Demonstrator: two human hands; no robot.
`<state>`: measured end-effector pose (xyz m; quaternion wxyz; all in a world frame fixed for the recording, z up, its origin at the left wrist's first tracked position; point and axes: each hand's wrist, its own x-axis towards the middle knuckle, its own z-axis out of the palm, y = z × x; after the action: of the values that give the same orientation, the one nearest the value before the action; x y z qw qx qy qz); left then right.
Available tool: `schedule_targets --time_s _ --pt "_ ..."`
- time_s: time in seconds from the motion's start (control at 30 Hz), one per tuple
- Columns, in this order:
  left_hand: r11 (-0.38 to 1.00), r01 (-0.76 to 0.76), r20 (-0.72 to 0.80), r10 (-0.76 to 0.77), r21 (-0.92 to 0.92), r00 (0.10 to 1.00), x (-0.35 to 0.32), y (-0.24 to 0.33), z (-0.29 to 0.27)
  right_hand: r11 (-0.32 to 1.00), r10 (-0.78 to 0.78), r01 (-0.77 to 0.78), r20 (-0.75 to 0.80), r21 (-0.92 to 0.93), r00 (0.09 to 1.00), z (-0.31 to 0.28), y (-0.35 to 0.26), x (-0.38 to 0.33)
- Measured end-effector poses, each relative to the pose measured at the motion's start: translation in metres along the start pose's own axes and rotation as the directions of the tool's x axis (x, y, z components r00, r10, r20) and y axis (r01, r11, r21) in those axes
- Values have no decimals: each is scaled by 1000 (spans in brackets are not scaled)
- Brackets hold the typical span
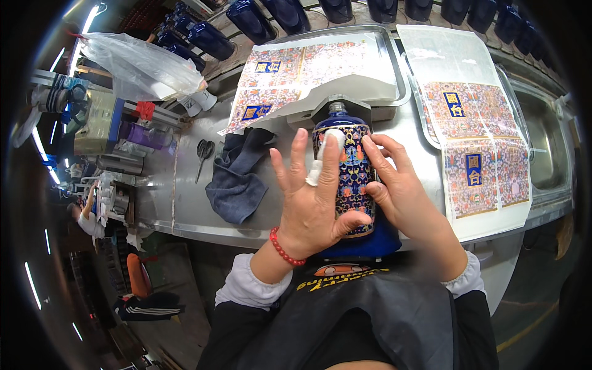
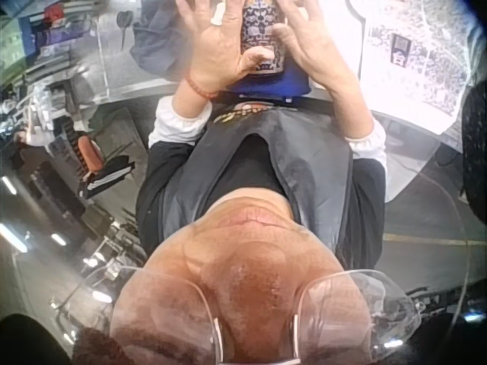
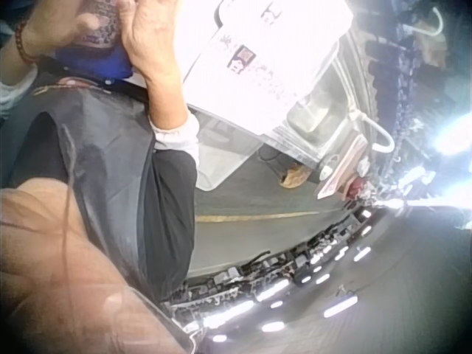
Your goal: The person applies a decorative sticker to a cylindrical bottle and uses a green squeegee to smooth it. They rotate the bottle and repeatedly press and rub the sticker surface to remove air bubbles and ensure adhesion.
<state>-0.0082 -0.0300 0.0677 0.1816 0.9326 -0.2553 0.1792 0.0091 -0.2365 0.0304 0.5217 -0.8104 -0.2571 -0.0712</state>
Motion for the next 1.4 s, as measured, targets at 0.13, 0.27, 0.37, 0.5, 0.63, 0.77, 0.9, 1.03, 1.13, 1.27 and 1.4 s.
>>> schedule_targets --time_s 0.13,0.27,0.37,0.5,0.63,0.77,0.9,1.03,1.13,1.27,1.4 --pt "984 -119 103 106 133 989 1 4 2 998 -18 18 -3 -54 1000 0 1 0" --pt "985 -7 -82 -7 -172 997 -2 -5 0 1000 -9 9 -1 -22 1000 0 2 0" --pt "990 61 29 -58 -130 998 -10 -3 3 999 -5 5 4 -32 1000 0 1 0" --pt "1000 30 102 -31 9 994 -14 2 4 1000 3 -3 10 -20 1000 2 1 0" --pt "999 8 100 -13 45 995 -8 4 1 1000 1 -1 6 -6 1000 2 1 -1" --pt "997 -25 101 18 70 995 -4 7 -1 1000 7 -7 7 3 1000 3 0 -1" --pt "996 -77 131 70 46 989 -4 7 0 1000 -9 9 -2 -4 1000 3 0 0" --pt "948 -13 18 20 -318 1000 -7 -2 3 1000 6 -6 2 -6 1000 2 0 0" --pt "970 40 -59 -55 -241 997 -14 -1 6 1000 -9 9 -4 8 1000 2 0 -1" --pt "1000 2 27 -1 -26 1000 -21 7 5 1000 -5 5 0 -2 1000 3 0 -1" --pt "991 -111 122 102 74 987 -19 10 5 1000 -4 4 6 -23 1000 1 0 -1"
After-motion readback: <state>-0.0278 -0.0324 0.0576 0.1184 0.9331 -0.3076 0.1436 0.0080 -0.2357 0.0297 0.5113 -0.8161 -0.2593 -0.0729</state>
